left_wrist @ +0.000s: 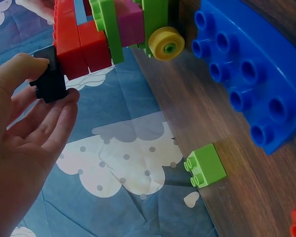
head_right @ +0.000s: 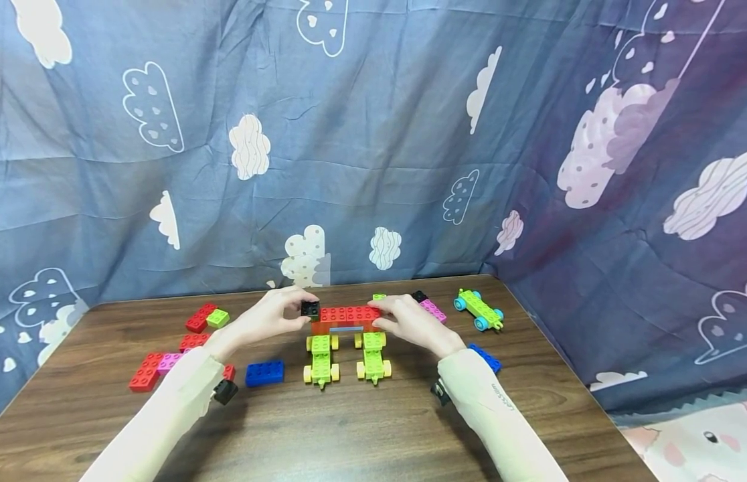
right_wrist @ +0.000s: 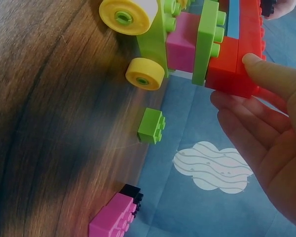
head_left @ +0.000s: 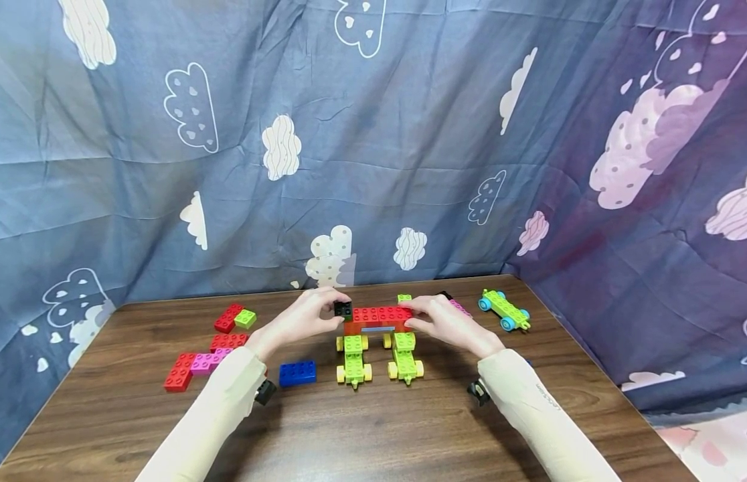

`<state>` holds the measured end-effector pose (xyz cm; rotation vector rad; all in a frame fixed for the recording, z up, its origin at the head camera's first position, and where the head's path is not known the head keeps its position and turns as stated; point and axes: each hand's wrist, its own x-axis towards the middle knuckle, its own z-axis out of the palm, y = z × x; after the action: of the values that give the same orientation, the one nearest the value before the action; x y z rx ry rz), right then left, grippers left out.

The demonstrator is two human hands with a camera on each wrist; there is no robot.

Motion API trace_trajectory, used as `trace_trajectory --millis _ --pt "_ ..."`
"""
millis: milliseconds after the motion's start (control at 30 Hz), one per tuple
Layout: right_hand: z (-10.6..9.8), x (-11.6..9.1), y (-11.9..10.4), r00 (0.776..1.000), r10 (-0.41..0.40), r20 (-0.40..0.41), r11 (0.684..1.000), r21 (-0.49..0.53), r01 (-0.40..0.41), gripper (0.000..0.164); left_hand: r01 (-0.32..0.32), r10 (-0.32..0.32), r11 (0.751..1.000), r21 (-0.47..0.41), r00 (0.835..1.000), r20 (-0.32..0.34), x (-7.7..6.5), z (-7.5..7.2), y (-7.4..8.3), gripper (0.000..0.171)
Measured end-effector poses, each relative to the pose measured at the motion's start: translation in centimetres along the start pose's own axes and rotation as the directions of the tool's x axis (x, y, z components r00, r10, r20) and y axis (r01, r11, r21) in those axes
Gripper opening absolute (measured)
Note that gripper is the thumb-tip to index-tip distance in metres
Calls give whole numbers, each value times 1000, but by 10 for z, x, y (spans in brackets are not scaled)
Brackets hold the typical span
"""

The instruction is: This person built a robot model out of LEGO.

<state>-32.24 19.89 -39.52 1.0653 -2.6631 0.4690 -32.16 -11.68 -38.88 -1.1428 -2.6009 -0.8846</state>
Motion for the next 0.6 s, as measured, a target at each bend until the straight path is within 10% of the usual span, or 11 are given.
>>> trace_trajectory --millis 600 --pt "2 2 -1 1000 -3 7 999 48 2 39 -48 49 993 111 999 -4 0 4 0 36"
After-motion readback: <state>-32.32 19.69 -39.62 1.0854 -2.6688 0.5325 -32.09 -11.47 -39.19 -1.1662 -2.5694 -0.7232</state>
